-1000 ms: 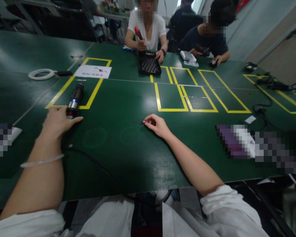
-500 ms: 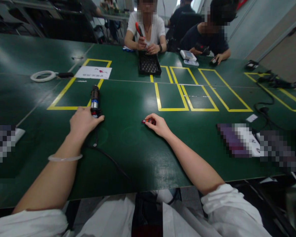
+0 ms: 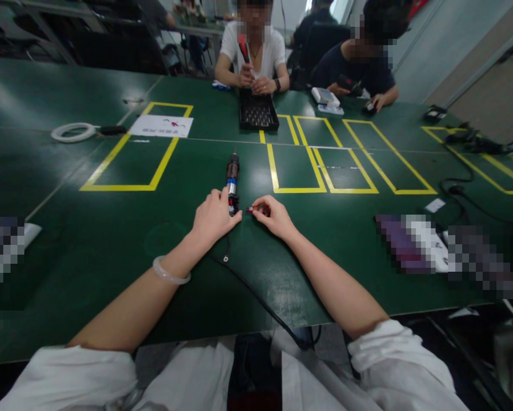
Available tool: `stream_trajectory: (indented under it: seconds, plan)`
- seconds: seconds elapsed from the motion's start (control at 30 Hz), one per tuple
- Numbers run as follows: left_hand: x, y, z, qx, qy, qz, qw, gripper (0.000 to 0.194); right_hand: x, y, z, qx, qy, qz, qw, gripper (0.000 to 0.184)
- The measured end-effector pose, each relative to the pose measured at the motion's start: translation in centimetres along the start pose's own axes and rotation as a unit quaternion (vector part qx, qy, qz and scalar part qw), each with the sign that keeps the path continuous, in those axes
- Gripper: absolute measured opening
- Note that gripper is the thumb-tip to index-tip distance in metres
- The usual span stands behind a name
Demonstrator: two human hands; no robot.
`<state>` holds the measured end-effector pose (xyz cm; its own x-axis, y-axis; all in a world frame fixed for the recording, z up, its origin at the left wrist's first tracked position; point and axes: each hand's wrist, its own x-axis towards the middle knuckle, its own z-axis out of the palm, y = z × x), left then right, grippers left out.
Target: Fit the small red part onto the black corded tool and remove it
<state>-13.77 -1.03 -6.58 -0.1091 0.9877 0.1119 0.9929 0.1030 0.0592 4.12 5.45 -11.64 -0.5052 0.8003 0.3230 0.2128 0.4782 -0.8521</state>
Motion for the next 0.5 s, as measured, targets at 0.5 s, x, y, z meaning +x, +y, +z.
stream_trajectory:
  seconds: [0.5]
  plan:
    - [-1.2,1.8,-0.1,-0.025,-0.011,0.048,0.998,0.066,-0.1,0.2,0.1,-0.010,-0.014,0.000,1.000,0.017]
